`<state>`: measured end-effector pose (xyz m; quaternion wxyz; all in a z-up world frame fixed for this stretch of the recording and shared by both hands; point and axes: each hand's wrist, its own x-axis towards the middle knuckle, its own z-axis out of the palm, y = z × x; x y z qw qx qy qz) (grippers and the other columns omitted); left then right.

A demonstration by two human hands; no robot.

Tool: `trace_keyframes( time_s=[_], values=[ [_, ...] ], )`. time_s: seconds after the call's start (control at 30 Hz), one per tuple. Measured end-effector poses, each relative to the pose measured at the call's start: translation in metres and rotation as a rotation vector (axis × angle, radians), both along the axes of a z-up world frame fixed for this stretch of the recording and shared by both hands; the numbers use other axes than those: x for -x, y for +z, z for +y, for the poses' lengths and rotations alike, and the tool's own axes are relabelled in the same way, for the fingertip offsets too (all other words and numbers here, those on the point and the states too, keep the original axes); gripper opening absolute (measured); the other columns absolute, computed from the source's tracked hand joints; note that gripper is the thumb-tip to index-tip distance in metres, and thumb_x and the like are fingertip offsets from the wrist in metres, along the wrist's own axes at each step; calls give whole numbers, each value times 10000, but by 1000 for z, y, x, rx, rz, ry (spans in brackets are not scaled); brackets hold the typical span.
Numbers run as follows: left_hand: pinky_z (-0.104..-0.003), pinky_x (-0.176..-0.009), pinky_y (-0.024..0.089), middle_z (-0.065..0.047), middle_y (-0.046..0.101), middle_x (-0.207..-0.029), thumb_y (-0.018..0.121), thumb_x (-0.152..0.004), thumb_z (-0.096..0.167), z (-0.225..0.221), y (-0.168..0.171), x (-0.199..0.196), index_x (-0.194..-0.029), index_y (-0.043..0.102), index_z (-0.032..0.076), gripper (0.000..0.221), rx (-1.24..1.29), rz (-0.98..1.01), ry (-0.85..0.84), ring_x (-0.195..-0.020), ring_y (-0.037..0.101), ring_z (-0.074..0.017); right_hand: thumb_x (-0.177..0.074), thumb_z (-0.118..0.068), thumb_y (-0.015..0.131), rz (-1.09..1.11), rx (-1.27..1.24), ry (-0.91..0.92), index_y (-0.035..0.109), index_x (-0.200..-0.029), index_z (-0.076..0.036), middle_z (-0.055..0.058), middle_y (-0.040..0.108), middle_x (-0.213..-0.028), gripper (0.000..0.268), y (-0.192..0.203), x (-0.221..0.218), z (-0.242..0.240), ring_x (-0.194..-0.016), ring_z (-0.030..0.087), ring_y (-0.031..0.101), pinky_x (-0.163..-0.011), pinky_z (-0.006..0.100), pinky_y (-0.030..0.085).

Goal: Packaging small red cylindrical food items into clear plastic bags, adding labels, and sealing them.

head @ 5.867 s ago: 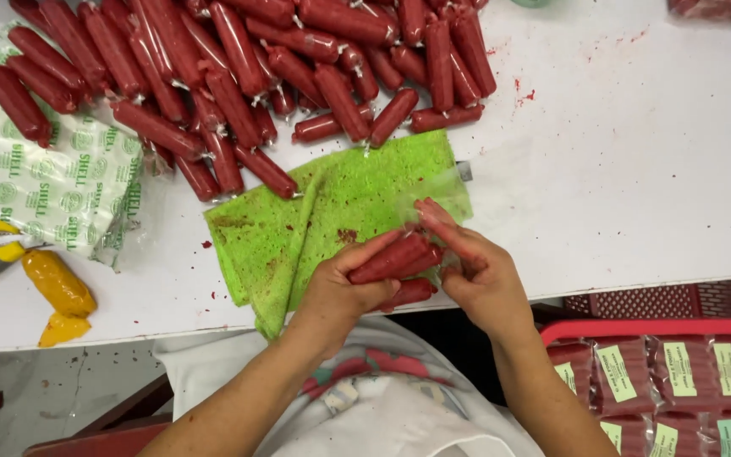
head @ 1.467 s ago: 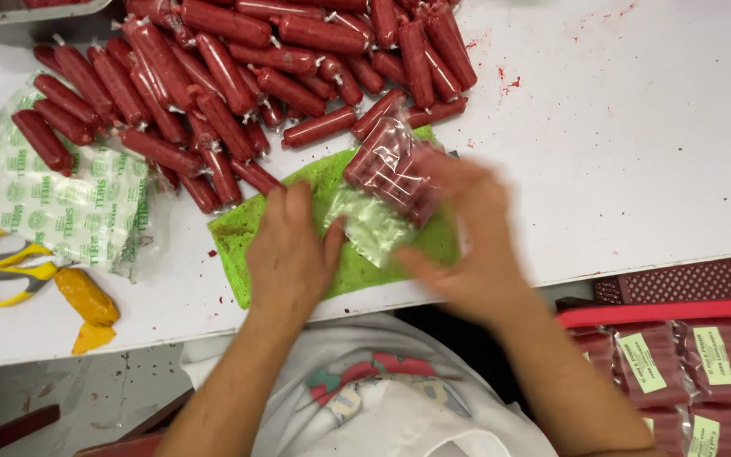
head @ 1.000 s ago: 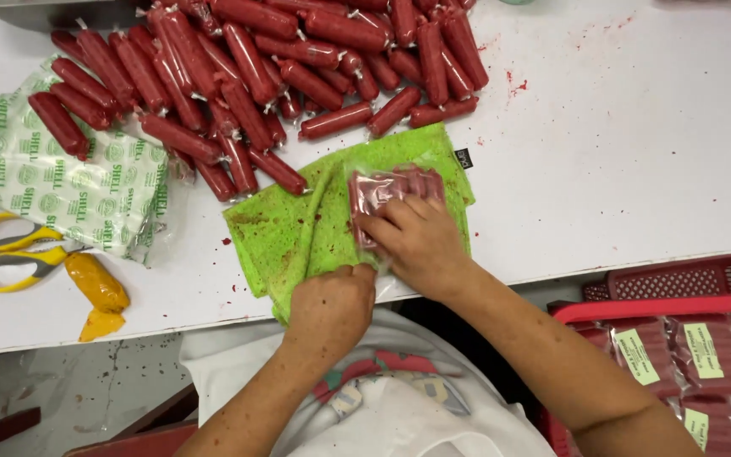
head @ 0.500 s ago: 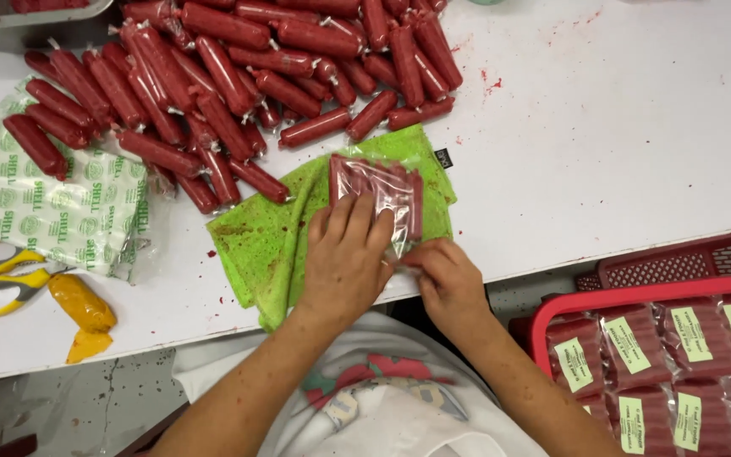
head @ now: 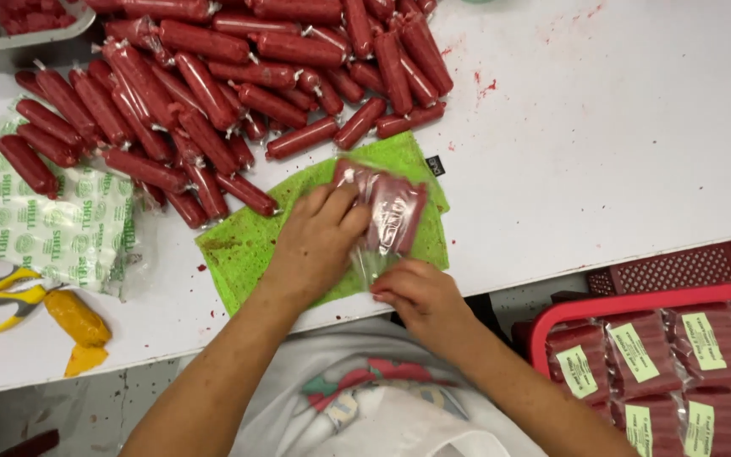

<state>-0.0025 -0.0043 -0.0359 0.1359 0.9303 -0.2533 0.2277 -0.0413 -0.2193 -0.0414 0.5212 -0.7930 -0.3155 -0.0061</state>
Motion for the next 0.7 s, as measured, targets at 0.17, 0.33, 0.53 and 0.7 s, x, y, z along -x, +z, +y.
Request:
trace_keyframes(
  time_s=[0.17, 0.33, 0.53, 0.7],
  values=[
    [-411, -801, 524, -124, 657, -1163, 626, -976, 184, 5, 13, 16, -1126, 678, 142, 164, 39, -189, -116, -1044, 659, -327, -1009, -229, 562, -319, 20, 254, 705, -1163, -63, 201, 701, -989, 268, 51, -78, 5, -954, 443, 673, -810, 529, 537],
    [-420, -800, 516, -137, 680, -1176, 618, -1001, 78, 32, 50, 65, -1103, 664, 61, 113, 112, -279, -69, -953, 630, -310, -1075, -432, 287, -509, 428, 522, 538, -1431, -103, 146, 563, -1444, 546, 37, -131, 14, -1395, 398, 425, -1137, 553, 299],
    [-347, -929, 531, -110, 683, -1288, 689, -900, 104, 46, 17, 117, -1159, 748, 158, 271, 320, -78, 487, -1038, 677, -272, -955, -357, 554, 74, 671, 144, 642, -1349, -224, 26, 696, -1312, 425, 80, -162, -13, -1020, 209, 695, -1037, 378, 396],
    [-381, -864, 560, -146, 678, -1321, 694, -807, 193, 86, -119, 133, -1208, 718, 197, 402, 421, 76, 673, -939, 686, -299, -995, -30, 660, -607, 506, -413, 771, -1141, -83, 115, 775, -991, 191, 125, -348, -58, -847, 232, 726, -777, 368, 599]
  ],
)
